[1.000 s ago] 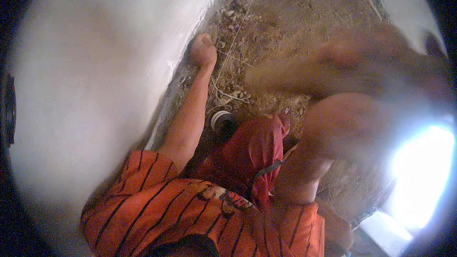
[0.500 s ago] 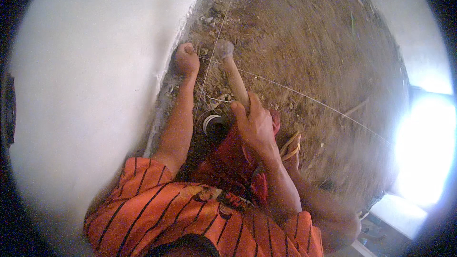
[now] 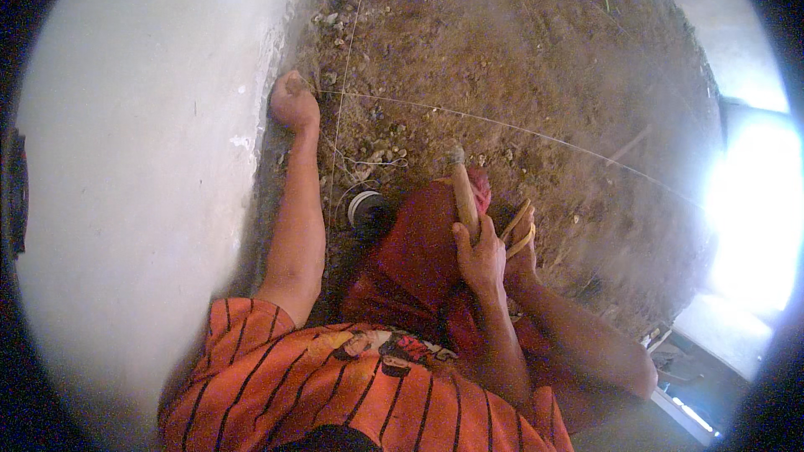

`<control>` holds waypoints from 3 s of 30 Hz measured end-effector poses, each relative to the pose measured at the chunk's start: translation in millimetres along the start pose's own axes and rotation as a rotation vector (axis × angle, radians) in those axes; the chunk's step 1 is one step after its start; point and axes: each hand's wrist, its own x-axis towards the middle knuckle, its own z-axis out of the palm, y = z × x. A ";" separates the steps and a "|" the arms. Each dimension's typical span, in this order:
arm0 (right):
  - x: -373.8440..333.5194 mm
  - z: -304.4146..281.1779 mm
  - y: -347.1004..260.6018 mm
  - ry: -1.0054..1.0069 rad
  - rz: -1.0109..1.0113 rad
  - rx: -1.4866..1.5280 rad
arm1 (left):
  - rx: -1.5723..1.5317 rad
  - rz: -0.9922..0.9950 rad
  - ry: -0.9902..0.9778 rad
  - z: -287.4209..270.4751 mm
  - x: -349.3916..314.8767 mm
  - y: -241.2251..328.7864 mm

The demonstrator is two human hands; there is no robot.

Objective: The person sits on the floor and uses a hammer to drive nails into the ground along a string line. They repeatedly position the nail, strike it with the hammer, and adjust the string to maintain alignment.

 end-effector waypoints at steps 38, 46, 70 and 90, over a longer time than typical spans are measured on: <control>8.0 3.5 -6.1 -0.022 0.025 0.080 | -0.254 -0.195 -0.025 -2.4 4.7 -17.4; 6.8 2.4 -6.6 -0.040 0.035 0.077 | -0.306 -0.313 -0.011 -2.1 1.6 -3.2; 7.1 2.7 -7.7 -0.042 0.048 0.087 | -0.276 -0.178 -0.017 2.7 6.7 -13.2; 8.4 -0.1 -9.8 -0.079 0.082 0.046 | -0.086 -0.066 -0.007 5.4 11.2 -21.8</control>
